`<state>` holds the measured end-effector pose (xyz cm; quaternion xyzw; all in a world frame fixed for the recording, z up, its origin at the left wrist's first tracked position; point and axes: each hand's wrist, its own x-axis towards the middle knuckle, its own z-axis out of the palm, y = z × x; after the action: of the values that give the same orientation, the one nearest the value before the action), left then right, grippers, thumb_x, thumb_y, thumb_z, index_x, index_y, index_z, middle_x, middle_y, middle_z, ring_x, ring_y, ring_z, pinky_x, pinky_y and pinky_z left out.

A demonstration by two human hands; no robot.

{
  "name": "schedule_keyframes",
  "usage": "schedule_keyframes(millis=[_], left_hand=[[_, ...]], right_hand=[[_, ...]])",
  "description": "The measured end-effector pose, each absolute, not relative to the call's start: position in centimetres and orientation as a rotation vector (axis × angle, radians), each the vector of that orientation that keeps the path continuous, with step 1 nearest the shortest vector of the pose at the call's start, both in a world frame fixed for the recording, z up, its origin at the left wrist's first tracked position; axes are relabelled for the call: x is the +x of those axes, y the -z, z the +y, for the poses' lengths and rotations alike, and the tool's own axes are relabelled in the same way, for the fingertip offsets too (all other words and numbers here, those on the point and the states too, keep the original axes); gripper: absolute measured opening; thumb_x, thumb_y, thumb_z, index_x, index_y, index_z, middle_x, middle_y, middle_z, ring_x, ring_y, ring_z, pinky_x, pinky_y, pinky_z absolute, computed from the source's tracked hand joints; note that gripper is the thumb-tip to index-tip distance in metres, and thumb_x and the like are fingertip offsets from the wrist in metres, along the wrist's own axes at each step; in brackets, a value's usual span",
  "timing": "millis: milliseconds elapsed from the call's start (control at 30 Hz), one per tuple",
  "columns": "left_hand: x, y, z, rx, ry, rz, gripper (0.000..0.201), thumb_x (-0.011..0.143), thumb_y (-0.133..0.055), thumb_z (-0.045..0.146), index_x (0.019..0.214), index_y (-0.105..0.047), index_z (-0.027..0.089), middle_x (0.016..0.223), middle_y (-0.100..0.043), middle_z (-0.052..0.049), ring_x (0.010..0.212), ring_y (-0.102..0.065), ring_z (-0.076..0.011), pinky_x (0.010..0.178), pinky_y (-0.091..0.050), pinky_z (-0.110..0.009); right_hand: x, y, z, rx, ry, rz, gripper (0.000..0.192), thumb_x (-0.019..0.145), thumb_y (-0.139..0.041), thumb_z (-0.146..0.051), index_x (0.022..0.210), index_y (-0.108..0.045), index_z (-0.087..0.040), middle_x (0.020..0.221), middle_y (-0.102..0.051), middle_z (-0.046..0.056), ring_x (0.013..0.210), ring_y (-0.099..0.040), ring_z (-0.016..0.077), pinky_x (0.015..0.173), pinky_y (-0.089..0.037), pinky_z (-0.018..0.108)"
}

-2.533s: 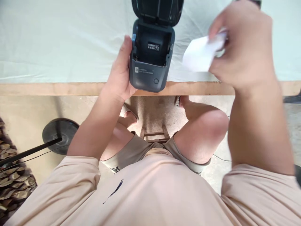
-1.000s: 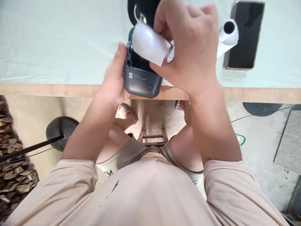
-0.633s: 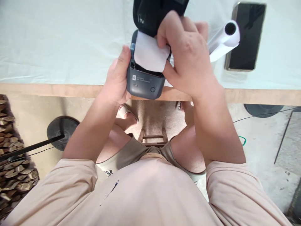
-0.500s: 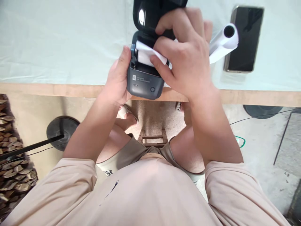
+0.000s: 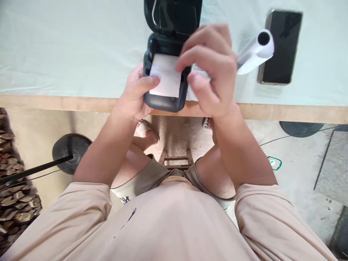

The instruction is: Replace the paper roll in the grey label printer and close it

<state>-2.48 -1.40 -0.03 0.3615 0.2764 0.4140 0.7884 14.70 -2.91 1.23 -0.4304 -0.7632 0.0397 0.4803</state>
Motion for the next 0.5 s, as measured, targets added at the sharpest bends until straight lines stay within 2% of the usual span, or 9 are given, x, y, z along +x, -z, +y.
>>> schedule_keyframes(millis=[67,133,200,267,333,400,433,500], left_hand=[[-2.5,0.2,-1.4,0.826,-0.879,0.613,0.021,0.075,-0.059,0.016,0.095,-0.055,0.022,0.083,-0.059,-0.001,0.074,-0.055,-0.0111,0.066,-0.046,-0.023],[-2.4,0.3,-1.5,0.884,-0.861,0.613,0.030,0.073,-0.058,0.010,0.100,-0.054,0.023,0.085,-0.059,0.000,0.075,-0.055,-0.0106,0.066,-0.045,-0.022],[-2.4,0.4,-1.5,0.917,-0.852,0.593,0.037,0.071,-0.057,0.006,0.104,-0.053,0.023,0.086,-0.059,0.000,0.075,-0.054,-0.0095,0.066,-0.044,-0.021],[-2.4,0.4,-1.5,0.919,-0.863,0.576,0.041,0.069,-0.056,0.002,0.105,-0.053,0.022,0.084,-0.058,0.001,0.073,-0.053,-0.0079,0.066,-0.042,-0.020],[-2.5,0.4,-1.5,0.892,-0.872,0.560,0.046,0.067,-0.056,0.000,0.105,-0.054,0.024,0.082,-0.058,0.003,0.070,-0.052,-0.0063,0.064,-0.041,-0.020],[-2.7,0.3,-1.4,0.840,-0.859,0.538,0.045,0.068,-0.056,0.001,0.103,-0.055,0.028,0.081,-0.059,0.003,0.070,-0.054,-0.0079,0.064,-0.042,-0.022],[-2.8,0.2,-1.4,0.808,-0.853,0.526,0.040,0.070,-0.056,0.004,0.101,-0.056,0.030,0.082,-0.061,0.002,0.075,-0.056,-0.0108,0.066,-0.044,-0.024],[-2.8,-0.1,-1.4,0.768,-0.851,0.506,0.029,0.078,-0.051,0.014,0.098,-0.058,0.033,0.089,-0.064,0.001,0.096,-0.060,-0.0173,0.078,-0.048,-0.028]], right_hand=[[14.9,-0.8,-2.5,-1.103,-0.065,-1.657,0.034,0.088,-0.031,-0.044,0.083,-0.053,-0.018,0.087,-0.050,0.006,0.088,-0.049,0.0123,0.079,-0.042,0.030],[14.8,-0.6,-2.0,-1.129,-0.100,-1.555,0.028,0.085,-0.036,-0.041,0.100,-0.045,-0.019,0.104,-0.045,0.007,0.098,-0.047,0.0123,0.076,-0.041,0.027],[14.5,-0.7,-1.5,-1.106,-0.259,-1.509,0.034,0.083,-0.033,-0.036,0.113,-0.031,-0.021,0.112,-0.044,0.005,0.104,-0.047,0.0119,0.077,-0.041,0.026],[14.2,-1.0,-1.2,-1.075,-0.437,-1.412,0.030,0.084,-0.022,-0.032,0.113,-0.021,-0.021,0.104,-0.049,0.004,0.098,-0.051,0.0108,0.071,-0.038,0.026],[14.1,-1.2,-1.2,-1.098,-0.554,-1.312,0.023,0.086,-0.014,-0.031,0.105,-0.021,-0.020,0.096,-0.050,0.004,0.092,-0.052,0.0104,0.066,-0.036,0.025],[13.9,-1.2,-1.4,-1.163,-0.631,-1.299,0.022,0.086,-0.016,-0.032,0.103,-0.025,-0.020,0.102,-0.049,0.004,0.097,-0.050,0.0091,0.073,-0.041,0.026],[13.8,-1.0,-1.6,-1.170,-0.665,-1.336,0.024,0.086,-0.021,-0.034,0.104,-0.027,-0.021,0.109,-0.047,0.004,0.102,-0.049,0.0089,0.083,-0.044,0.027],[13.5,-0.6,-2.1,-1.133,-0.723,-1.471,0.031,0.086,-0.029,-0.039,0.112,-0.032,-0.024,0.120,-0.042,0.003,0.114,-0.045,0.0093,0.101,-0.042,0.027]])
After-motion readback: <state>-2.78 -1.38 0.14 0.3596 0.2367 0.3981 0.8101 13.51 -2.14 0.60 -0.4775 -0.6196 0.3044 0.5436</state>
